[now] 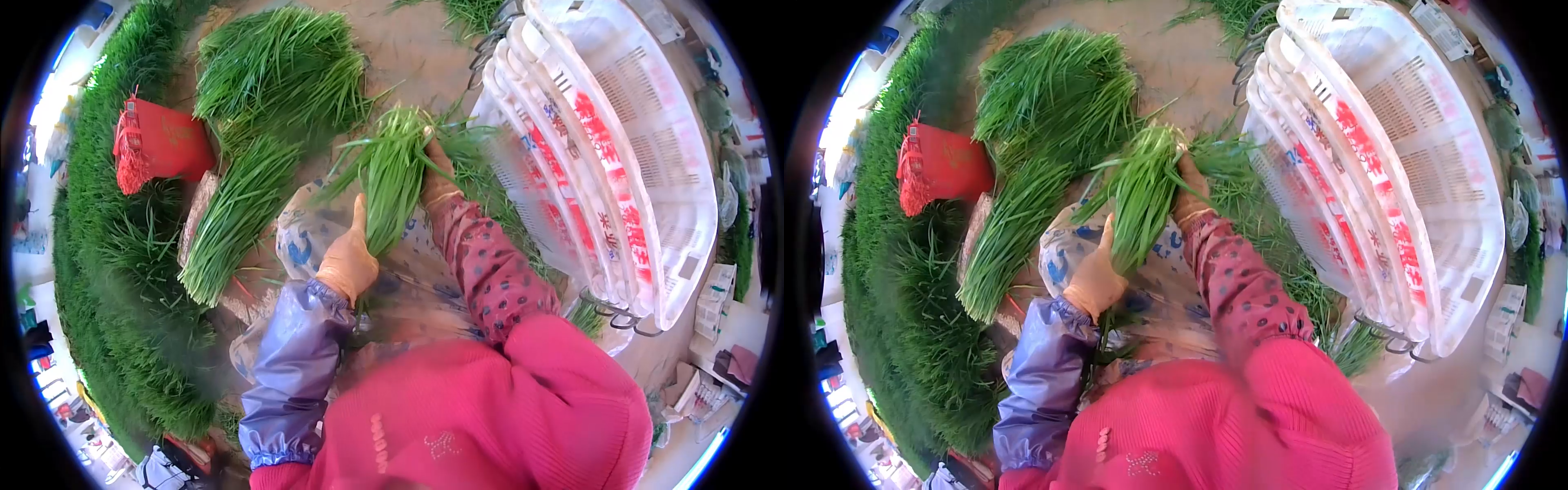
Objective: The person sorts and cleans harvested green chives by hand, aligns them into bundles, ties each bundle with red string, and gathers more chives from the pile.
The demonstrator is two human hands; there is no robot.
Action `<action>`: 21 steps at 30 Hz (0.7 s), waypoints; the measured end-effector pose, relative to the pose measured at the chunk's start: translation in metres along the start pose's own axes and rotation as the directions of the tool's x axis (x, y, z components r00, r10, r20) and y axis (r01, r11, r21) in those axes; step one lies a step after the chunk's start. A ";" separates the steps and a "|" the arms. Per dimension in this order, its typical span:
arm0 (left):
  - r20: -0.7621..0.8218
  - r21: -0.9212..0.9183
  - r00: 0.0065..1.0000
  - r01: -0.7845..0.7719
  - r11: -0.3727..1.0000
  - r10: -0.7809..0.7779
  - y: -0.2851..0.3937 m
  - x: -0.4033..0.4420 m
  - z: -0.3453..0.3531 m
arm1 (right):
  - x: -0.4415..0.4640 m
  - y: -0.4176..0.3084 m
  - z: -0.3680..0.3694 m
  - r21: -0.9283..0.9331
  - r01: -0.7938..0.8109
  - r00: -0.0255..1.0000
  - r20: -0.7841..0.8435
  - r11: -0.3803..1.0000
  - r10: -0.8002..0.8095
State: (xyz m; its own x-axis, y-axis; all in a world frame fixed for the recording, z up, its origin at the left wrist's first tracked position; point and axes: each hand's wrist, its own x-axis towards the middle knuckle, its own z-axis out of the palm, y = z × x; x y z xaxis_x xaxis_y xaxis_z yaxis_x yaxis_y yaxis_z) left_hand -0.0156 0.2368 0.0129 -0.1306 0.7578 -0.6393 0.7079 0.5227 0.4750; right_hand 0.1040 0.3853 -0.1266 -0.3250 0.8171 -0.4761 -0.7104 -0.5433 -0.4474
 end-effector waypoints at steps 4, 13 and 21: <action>-0.007 0.112 0.961 -0.274 0.955 0.277 -0.071 0.018 0.038 | 0.078 0.000 -0.099 -0.289 0.035 0.998 -0.035 0.957 -0.047; -0.061 -0.259 0.782 -0.613 0.747 0.621 -0.048 -0.030 -0.001 | 0.048 -0.027 -0.123 -0.726 0.057 0.981 0.168 -0.686 -0.096; 0.524 -0.742 0.852 0.459 0.488 -0.005 -0.029 -0.072 -0.044 | 0.011 -0.061 -0.176 -0.695 -0.112 0.993 -0.043 -0.710 -0.114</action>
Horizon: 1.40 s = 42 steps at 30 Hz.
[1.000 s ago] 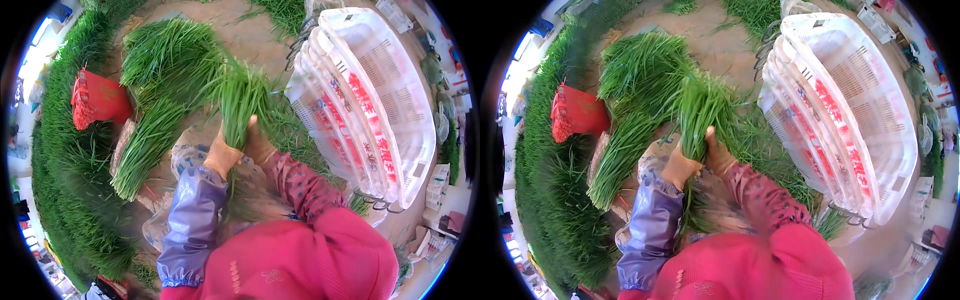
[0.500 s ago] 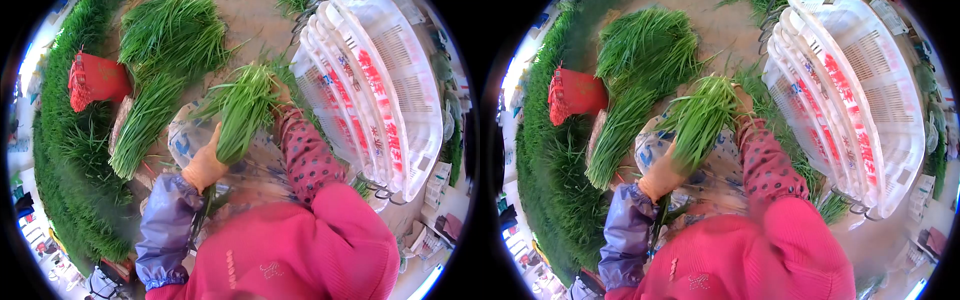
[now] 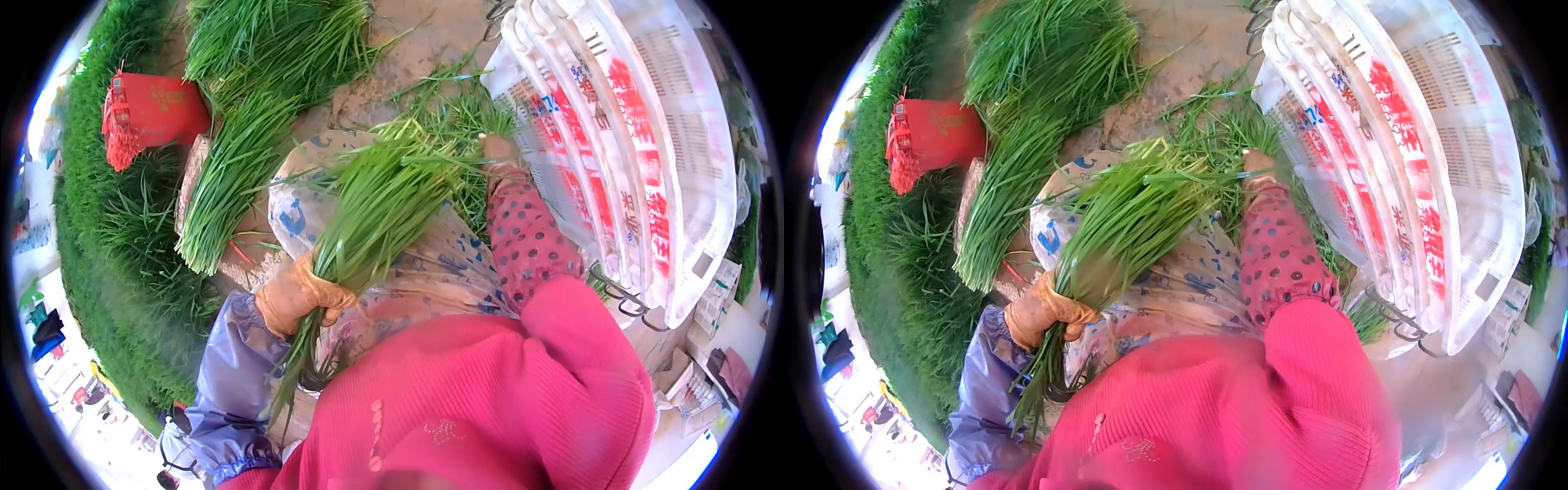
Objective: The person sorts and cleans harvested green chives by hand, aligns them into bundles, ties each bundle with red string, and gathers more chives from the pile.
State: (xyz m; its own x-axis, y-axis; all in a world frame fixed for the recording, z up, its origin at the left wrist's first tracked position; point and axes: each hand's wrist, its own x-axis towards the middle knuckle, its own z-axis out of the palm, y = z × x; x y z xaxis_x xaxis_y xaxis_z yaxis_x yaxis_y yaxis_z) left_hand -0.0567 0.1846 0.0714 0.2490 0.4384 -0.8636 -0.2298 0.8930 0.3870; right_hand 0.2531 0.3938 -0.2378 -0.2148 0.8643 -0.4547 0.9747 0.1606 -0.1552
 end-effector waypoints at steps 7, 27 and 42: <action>0.076 0.042 0.997 0.025 0.999 -0.028 -0.013 -0.033 -0.026 | 0.017 0.114 0.097 -0.181 -0.116 0.986 0.095 0.977 0.135; 0.136 0.690 0.906 -0.377 0.618 0.401 0.004 0.008 0.000 | -0.157 -0.221 -0.237 0.696 0.705 -0.004 -0.192 -0.139 -0.981; 0.375 0.514 0.893 -0.423 0.746 0.248 -0.008 0.002 -0.020 | -0.108 -0.108 -0.183 0.093 0.396 0.761 0.523 0.914 -0.383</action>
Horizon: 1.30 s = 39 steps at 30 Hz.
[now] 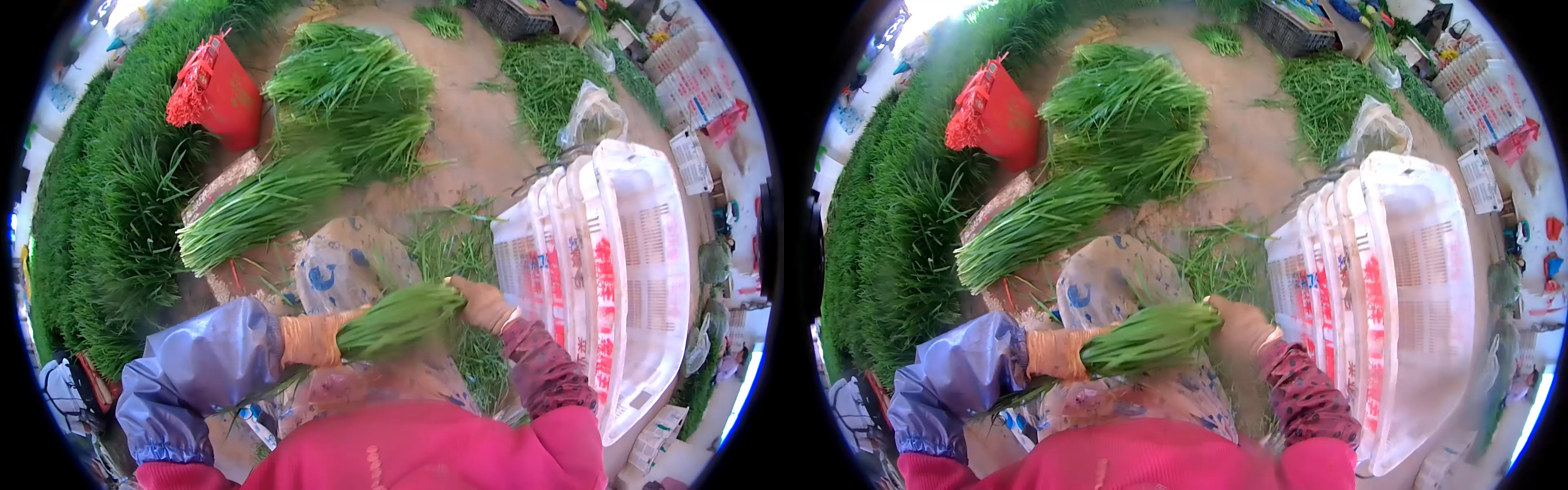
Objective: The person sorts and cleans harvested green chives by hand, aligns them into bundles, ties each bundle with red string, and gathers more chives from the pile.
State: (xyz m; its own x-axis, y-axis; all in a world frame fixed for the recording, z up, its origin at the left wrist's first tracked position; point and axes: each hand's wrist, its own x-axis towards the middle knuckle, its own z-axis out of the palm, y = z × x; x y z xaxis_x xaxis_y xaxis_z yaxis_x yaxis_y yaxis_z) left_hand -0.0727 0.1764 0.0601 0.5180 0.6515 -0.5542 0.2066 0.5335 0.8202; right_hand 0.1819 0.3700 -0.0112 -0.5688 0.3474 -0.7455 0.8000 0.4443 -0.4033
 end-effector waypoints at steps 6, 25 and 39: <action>-0.408 0.703 0.905 0.395 0.592 -0.119 0.019 -0.018 0.008 | 0.007 0.029 -0.003 -0.122 0.059 0.883 -0.457 0.991 -0.109; -0.586 0.749 0.692 0.661 -0.043 0.421 -0.060 -0.057 0.033 | 0.002 -0.023 -0.044 0.211 0.390 0.887 -0.348 0.896 -0.304; -0.639 0.684 0.679 0.716 -0.136 0.360 -0.037 -0.069 0.063 | 0.071 -0.062 0.033 -0.060 0.311 0.693 -0.668 0.948 -0.270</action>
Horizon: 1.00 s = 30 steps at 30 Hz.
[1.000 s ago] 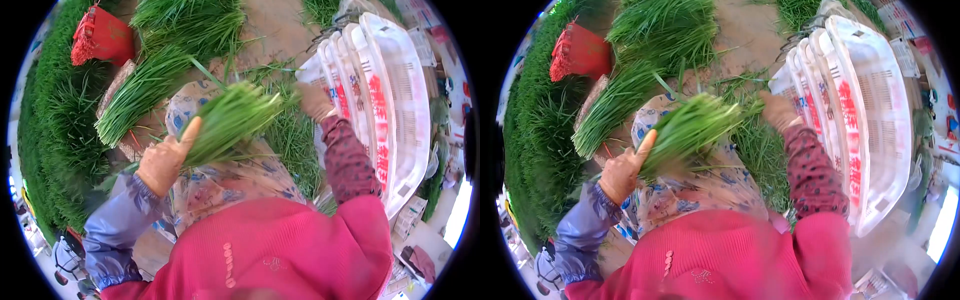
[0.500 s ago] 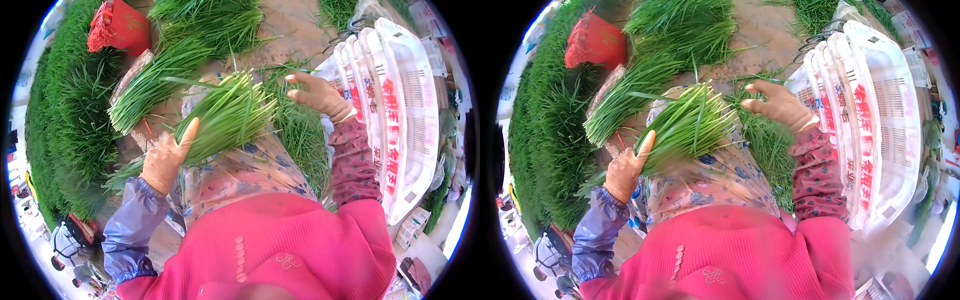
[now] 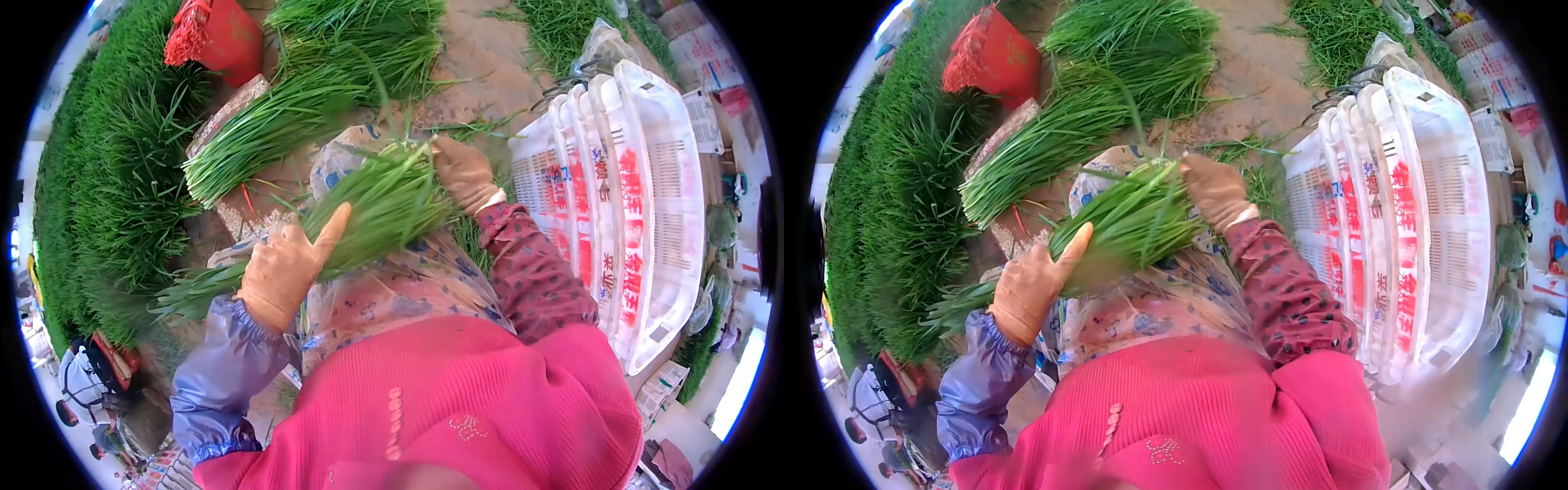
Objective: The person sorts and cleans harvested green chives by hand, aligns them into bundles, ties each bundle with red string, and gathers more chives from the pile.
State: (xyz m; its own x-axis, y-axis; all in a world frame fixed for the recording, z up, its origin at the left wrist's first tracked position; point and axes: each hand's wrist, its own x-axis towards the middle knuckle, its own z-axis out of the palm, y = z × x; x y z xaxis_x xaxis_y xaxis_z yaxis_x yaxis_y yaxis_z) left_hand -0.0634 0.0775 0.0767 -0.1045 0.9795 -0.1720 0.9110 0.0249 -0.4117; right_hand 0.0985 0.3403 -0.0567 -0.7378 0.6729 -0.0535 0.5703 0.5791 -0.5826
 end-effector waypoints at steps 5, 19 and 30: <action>0.039 0.003 0.999 0.025 1.000 -0.025 -0.004 -0.014 -0.006 | 0.002 0.146 -0.004 -0.412 -0.211 0.933 0.185 0.886 0.308; -0.154 0.159 0.966 -0.182 0.970 0.207 -0.033 0.012 -0.024 | 0.029 -0.090 -0.056 0.342 0.515 0.560 0.560 0.786 -0.611; 0.008 -0.794 1.000 0.001 0.607 0.008 -0.058 0.001 0.007 | 0.004 0.011 -0.080 -0.033 0.197 0.882 0.442 0.980 -0.163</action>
State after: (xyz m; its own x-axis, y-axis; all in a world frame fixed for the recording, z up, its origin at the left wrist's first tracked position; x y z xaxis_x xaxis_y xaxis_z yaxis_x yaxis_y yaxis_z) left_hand -0.1188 0.0757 0.0943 -0.0999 0.9782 -0.1823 0.8702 0.1747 0.4606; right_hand 0.1309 0.3859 0.0011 -0.9032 0.2963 -0.3106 0.4253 0.7155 -0.5542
